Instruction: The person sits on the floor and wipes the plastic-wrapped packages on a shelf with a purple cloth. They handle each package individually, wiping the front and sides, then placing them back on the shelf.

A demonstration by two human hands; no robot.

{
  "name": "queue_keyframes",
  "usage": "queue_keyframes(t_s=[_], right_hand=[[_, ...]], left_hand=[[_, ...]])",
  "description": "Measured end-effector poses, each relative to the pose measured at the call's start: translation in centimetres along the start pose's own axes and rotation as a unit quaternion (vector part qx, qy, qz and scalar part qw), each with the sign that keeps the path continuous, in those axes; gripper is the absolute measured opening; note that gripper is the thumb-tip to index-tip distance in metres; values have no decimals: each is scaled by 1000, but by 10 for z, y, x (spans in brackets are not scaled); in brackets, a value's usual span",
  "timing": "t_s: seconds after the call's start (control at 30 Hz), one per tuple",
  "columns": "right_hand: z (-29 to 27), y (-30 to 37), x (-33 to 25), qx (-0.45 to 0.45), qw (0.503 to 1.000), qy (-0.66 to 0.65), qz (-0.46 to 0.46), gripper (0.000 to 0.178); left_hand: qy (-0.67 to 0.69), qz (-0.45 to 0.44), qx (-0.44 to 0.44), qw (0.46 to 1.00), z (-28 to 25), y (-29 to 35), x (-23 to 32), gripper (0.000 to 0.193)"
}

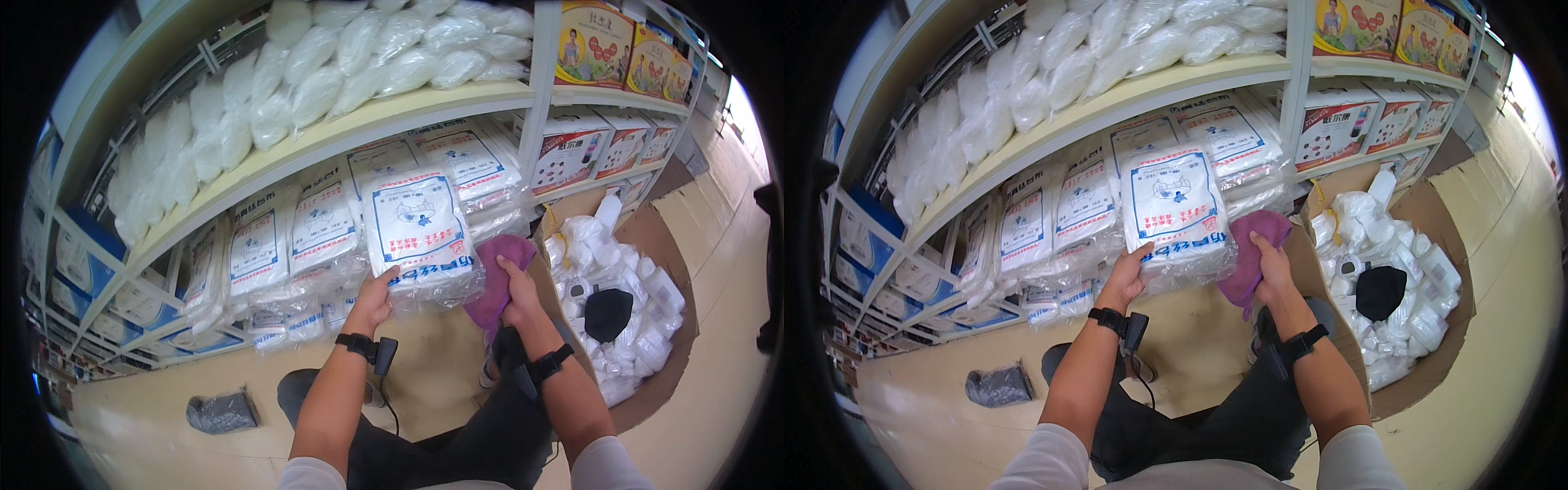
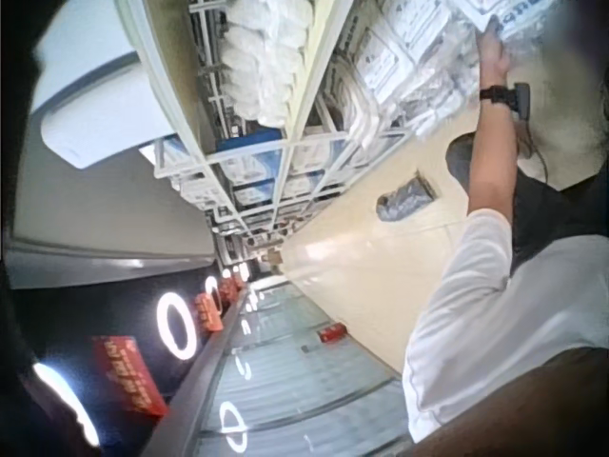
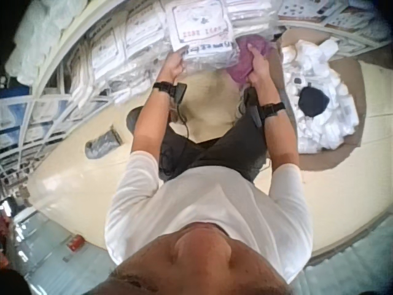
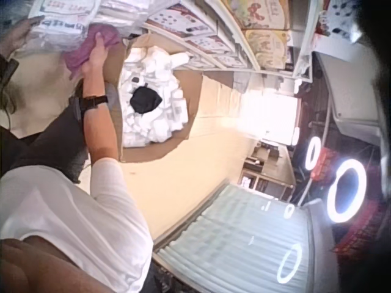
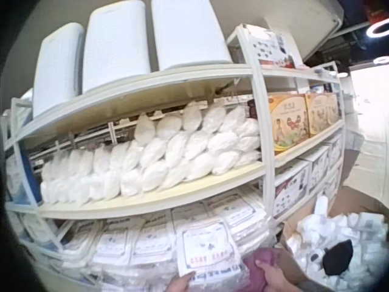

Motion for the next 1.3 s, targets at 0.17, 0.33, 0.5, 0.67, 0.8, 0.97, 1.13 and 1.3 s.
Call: queue_keyframes(t_s=[0.17, 0.33, 0.5, 0.67, 0.8, 0.97, 1.13, 1.3], right_hand=[[10, 11, -23, 12, 996, 58, -71, 39], [72, 30, -12, -53, 935, 310, -161, 42], [160, 77, 30, -270, 563, 684, -378, 51], [198, 119, 87, -408, 403, 717, -396, 59], [151, 41, 75, -313, 507, 733, -327, 54], [66, -33, 35, -136, 710, 655, -218, 46], [11, -35, 80, -11, 975, 217, 55, 34], [50, -16, 94, -59, 979, 178, 82, 31]], left_hand=[[28, 21, -4, 999, -23, 37, -21, 44], [115, -8, -59, 992, -63, 91, -51, 50], [107, 8, -84, 991, -70, 91, -67, 50], [165, 23, -137, 976, -58, 78, -67, 53], [153, 26, -101, 983, -72, 75, -72, 57], [156, 19, -101, 982, -74, 77, -70, 54], [134, 26, -120, 983, -82, 74, -77, 49], [151, -98, -98, 979, -105, 61, -78, 54]])
Point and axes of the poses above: each hand's wrist, its own y-axis away from the middle knuckle, its own z-axis out of the palm, x = y × z, the point moved 9 cm from there along -y, towards the middle knuckle, and after that the axes turned 8 degrees about -z, right-handed, at the moved point
